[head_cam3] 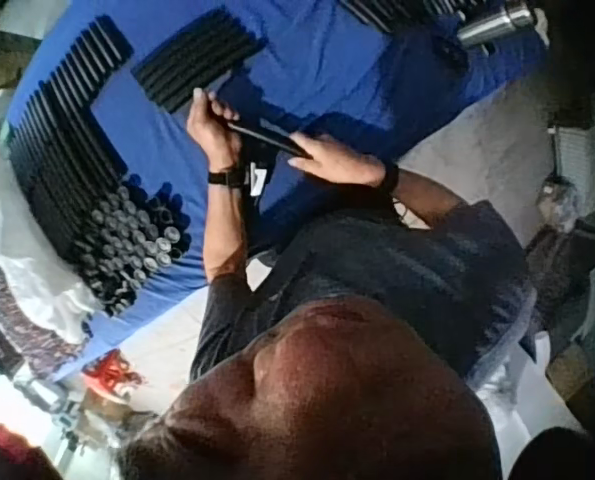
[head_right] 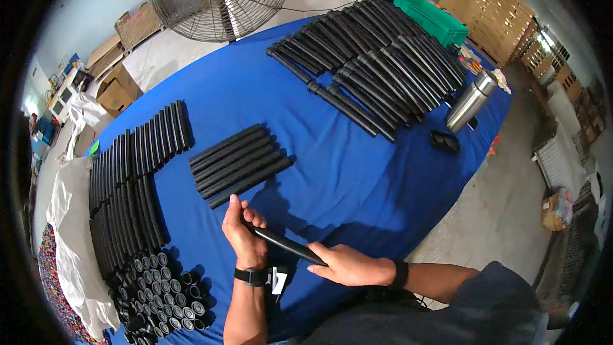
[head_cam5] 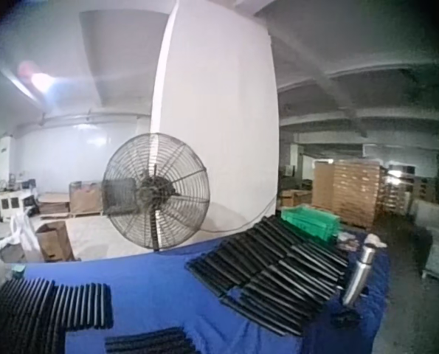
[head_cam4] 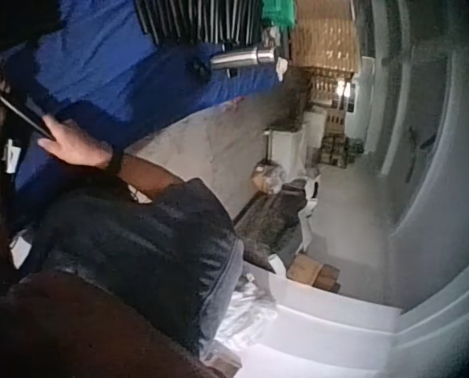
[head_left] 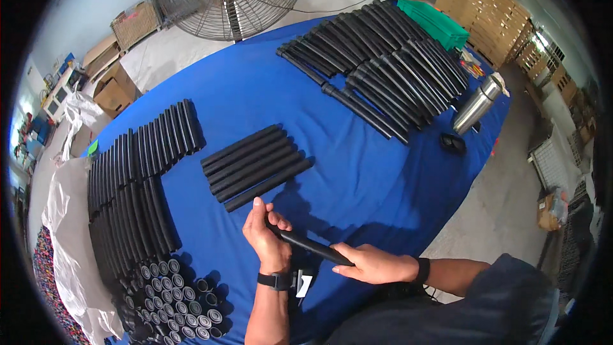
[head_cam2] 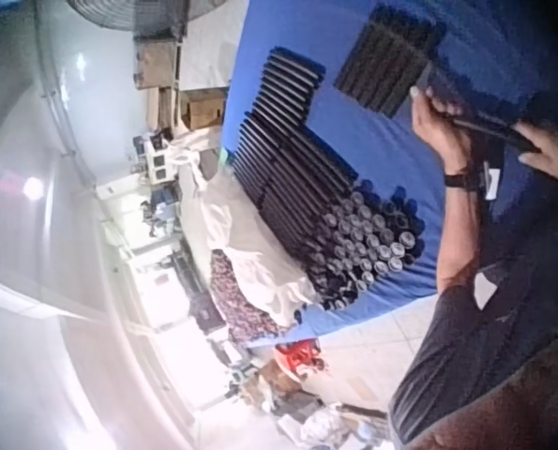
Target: The person repeatedly picks up a black cylindrical pipe and a small black cap from a blue-covered table, inserts the cap into one end of the pipe, and places the assembled unit on a growing pile. The person handles the items one at a time throughout the clip.
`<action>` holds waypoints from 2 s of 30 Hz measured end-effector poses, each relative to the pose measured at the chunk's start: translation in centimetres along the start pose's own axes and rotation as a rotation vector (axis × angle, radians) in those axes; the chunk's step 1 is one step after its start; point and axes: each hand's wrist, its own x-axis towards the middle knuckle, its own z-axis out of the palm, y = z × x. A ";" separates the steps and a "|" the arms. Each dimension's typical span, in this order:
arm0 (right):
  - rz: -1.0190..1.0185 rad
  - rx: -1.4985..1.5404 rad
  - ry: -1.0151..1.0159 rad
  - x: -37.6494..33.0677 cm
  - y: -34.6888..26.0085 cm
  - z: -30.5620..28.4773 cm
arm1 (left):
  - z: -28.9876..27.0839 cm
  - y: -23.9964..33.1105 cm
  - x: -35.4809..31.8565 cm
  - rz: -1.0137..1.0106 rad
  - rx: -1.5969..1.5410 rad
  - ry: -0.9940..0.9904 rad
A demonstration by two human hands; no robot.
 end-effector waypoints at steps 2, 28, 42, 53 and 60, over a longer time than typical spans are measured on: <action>-0.025 -0.010 0.007 0.1 0.2 0.3 | 0.0 0.0 0.0 0.014 0.014 -0.001; 0.133 0.941 -0.350 -1.5 1.6 -2.7 | -1.2 -1.5 1.2 0.194 0.357 -0.310; 0.161 0.513 -0.178 -1.6 -0.1 -3.6 | -0.5 -0.9 0.8 0.111 0.367 -0.268; 0.219 0.451 -0.280 -0.9 0.4 -4.0 | -0.8 -0.9 0.8 0.070 0.315 -0.309; 0.189 1.203 -0.396 -1.5 0.7 -4.4 | -1.2 -1.1 1.1 0.101 0.237 -0.353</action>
